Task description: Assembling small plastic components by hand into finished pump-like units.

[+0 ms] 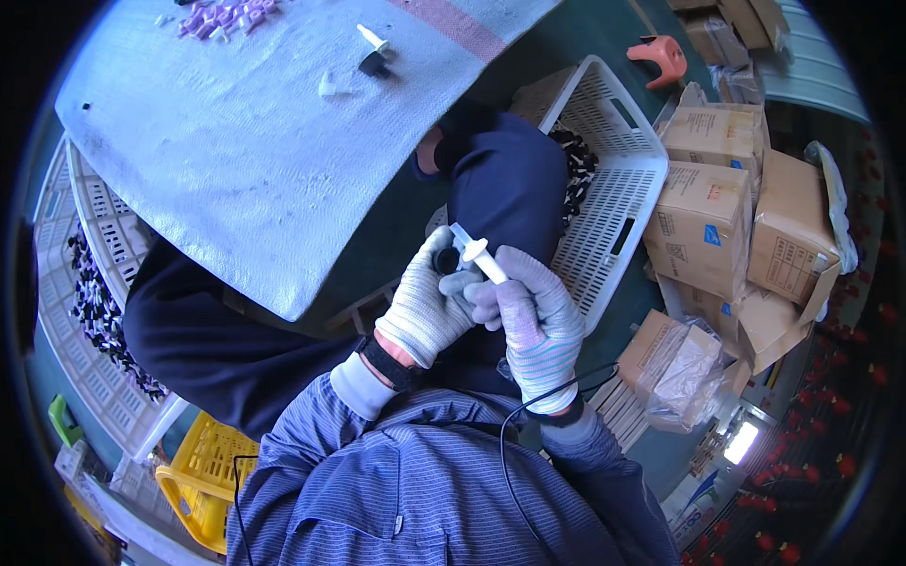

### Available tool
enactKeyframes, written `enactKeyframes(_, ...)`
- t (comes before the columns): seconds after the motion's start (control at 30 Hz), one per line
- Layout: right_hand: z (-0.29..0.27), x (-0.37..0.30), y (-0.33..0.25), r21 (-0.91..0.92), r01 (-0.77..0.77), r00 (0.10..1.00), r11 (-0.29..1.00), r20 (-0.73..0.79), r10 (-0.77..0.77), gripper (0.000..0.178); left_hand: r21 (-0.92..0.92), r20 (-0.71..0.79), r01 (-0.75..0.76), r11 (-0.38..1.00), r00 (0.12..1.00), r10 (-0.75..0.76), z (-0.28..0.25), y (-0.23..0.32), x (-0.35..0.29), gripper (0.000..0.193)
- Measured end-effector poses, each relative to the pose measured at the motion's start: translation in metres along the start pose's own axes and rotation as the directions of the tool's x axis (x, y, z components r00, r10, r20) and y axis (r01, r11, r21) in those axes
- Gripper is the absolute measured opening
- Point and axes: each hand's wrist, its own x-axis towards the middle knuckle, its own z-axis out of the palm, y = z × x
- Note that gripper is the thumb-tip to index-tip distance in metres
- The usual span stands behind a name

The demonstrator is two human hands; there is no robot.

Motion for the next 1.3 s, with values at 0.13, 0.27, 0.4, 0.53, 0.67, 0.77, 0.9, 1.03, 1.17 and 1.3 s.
enactKeyframes(0.13,-0.001,0.002,0.003,-0.023,0.017,1.000,1.000,0.007,-0.017,0.026,-0.013,0.201,0.071,0.997,0.977,-0.066,-0.009,-0.001,-0.001,0.030)
enactKeyframes(0.27,0.005,0.004,0.001,-0.028,-0.022,1.000,0.999,-0.006,0.022,0.026,-0.038,0.101,0.115,0.993,0.989,-0.110,-0.004,0.004,-0.008,0.031)
enactKeyframes(0.4,0.007,0.010,0.003,0.018,-0.065,0.998,0.998,0.011,0.065,0.025,-0.016,0.175,0.157,0.987,0.973,-0.152,-0.004,0.008,-0.009,0.033)
enactKeyframes(0.53,0.012,0.016,0.003,0.020,-0.117,0.992,0.993,0.048,0.116,0.025,0.034,0.193,0.174,0.984,0.965,-0.177,-0.010,0.015,-0.008,0.032)
enactKeyframes(0.67,0.017,0.023,0.003,0.037,-0.172,0.984,0.984,0.044,0.170,0.025,0.073,0.230,0.129,0.989,0.963,-0.143,-0.016,0.022,-0.006,0.034)
enactKeyframes(0.77,0.018,0.027,0.006,0.060,-0.176,0.984,0.983,0.049,0.173,0.025,0.303,0.017,-0.073,0.950,0.997,0.071,0.003,0.017,-0.017,0.035)
enactKeyframes(0.9,0.023,0.031,0.004,0.019,-0.150,0.987,0.989,0.060,0.148,0.025,0.051,0.028,0.112,0.992,0.993,-0.114,0.003,0.022,-0.008,0.032)
enactKeyframes(1.03,0.023,0.034,0.005,0.071,-0.212,0.977,0.975,0.033,0.210,0.024,0.043,0.065,0.115,0.992,0.991,-0.117,0.000,0.021,-0.005,0.034)
enactKeyframes(1.17,0.017,0.033,0.008,0.090,-0.224,0.974,0.970,0.047,0.221,0.024,0.139,-0.015,0.044,0.989,0.999,-0.043,0.008,0.017,-0.006,0.037)
enactKeyframes(1.3,0.019,0.030,0.004,0.092,-0.246,0.969,0.965,0.022,0.245,0.024,0.158,0.308,0.028,0.987,0.948,-0.076,-0.029,0.023,0.001,0.057)
